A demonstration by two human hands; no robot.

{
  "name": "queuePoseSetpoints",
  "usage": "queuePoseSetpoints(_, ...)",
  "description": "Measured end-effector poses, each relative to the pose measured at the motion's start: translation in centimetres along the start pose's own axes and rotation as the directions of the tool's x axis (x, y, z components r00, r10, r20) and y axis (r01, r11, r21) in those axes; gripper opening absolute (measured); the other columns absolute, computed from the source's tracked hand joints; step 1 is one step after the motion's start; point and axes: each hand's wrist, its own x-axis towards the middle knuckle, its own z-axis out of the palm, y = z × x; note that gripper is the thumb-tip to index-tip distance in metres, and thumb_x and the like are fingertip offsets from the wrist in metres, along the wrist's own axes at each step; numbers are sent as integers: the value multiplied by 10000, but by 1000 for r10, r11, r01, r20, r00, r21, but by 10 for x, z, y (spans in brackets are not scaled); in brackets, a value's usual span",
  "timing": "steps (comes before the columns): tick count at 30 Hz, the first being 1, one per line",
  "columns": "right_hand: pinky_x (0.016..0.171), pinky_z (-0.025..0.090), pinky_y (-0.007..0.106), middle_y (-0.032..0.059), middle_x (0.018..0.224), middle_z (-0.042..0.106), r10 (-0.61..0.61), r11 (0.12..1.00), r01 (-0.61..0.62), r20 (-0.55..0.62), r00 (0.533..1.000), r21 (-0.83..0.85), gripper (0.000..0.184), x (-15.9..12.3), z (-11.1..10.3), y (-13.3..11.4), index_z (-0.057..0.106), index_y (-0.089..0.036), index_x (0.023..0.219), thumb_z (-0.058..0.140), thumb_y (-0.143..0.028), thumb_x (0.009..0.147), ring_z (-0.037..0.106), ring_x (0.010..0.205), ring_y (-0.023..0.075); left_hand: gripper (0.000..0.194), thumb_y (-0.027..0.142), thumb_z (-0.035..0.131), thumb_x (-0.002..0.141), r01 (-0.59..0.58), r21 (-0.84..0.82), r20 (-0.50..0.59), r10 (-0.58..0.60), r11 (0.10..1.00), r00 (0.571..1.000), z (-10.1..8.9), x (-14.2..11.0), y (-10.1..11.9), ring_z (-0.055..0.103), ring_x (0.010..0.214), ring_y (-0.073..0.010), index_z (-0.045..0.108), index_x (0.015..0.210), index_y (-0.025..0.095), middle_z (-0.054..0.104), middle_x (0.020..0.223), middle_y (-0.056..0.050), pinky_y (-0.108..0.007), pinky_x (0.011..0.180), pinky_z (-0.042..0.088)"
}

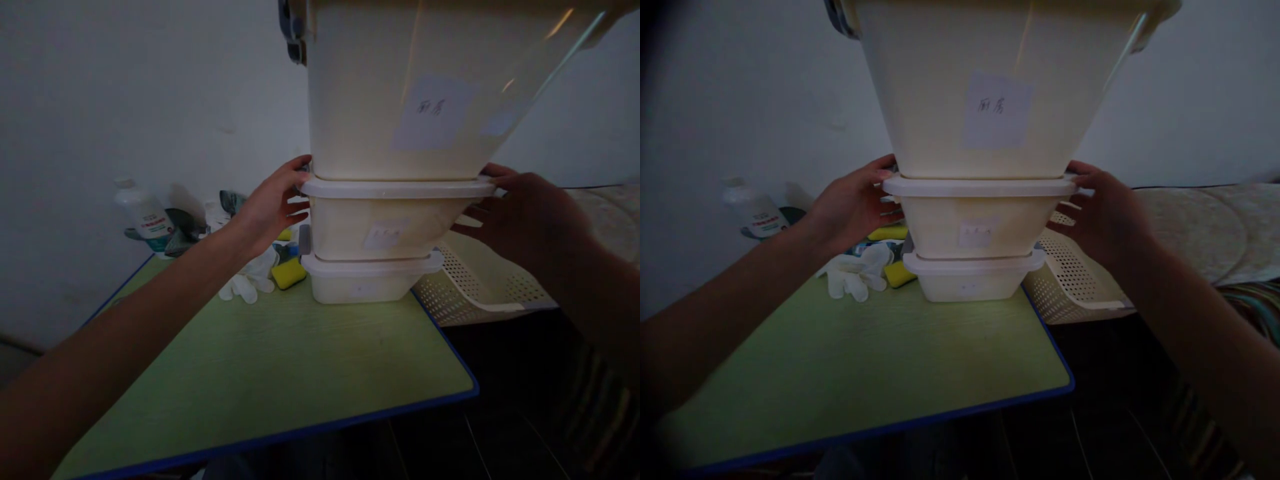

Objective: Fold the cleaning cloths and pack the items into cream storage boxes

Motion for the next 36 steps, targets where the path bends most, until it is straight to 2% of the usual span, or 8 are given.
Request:
queuePoseSetpoints(7,717,429,370,-4,755,468,-21,1000,21,-32,999,6,255,37,12,11,549,-259,748,492,-181,512,486,720,172,293,201,496,746,15,15,-73,-14,1000,997,-2,28,-8,523,1034,-258,551,1031,244,560,960,-36,-373,869,411)
queuePoseSetpoints(11,659,408,320,-5,724,432,-41,999,41,-40,998,5,241,59,23,18,506,-240,729,468,-180,499,446,663,148,258,230,493,742,-32,44,-125,37,999,991,-6,51,-17,526,1034,-264,572,986,258,558,974,-34,-355,827,430)
queuePoseSetpoints(17,613,389,290,0,723,429,-98,995,100,-119,988,17,232,90,37,29,496,-232,754,428,-192,535,428,654,143,293,279,467,741,-83,100,-201,102,991,974,-8,80,-30,552,975,-270,556,1019,256,553,888,-32,-377,818,423)
queuePoseSetpoints(25,629,393,305,-6,729,462,-131,991,134,-176,976,1,134,123,48,39,498,-234,725,423,-211,616,432,647,142,289,317,493,715,-105,83,-210,120,991,970,-15,115,-41,540,1009,-288,561,990,264,559,905,-38,-386,833,408)
queuePoseSetpoints(31,613,419,306,-1,752,493,-148,989,149,-187,971,-10,116,150,52,48,506,-250,725,431,-242,637,500,702,167,290,329,499,716,-106,84,-206,121,991,971,-18,138,-46,528,1050,-298,560,991,261,578,920,-39,-393,843,413)
queuePoseSetpoints(36,611,435,309,8,822,516,-256,966,245,-193,947,-78,157,170,49,56,504,-272,779,413,-303,655,521,778,190,303,302,477,713,-120,120,-226,145,986,963,-17,142,-45,518,1061,-307,558,999,242,578,930,-46,-388,844,413)
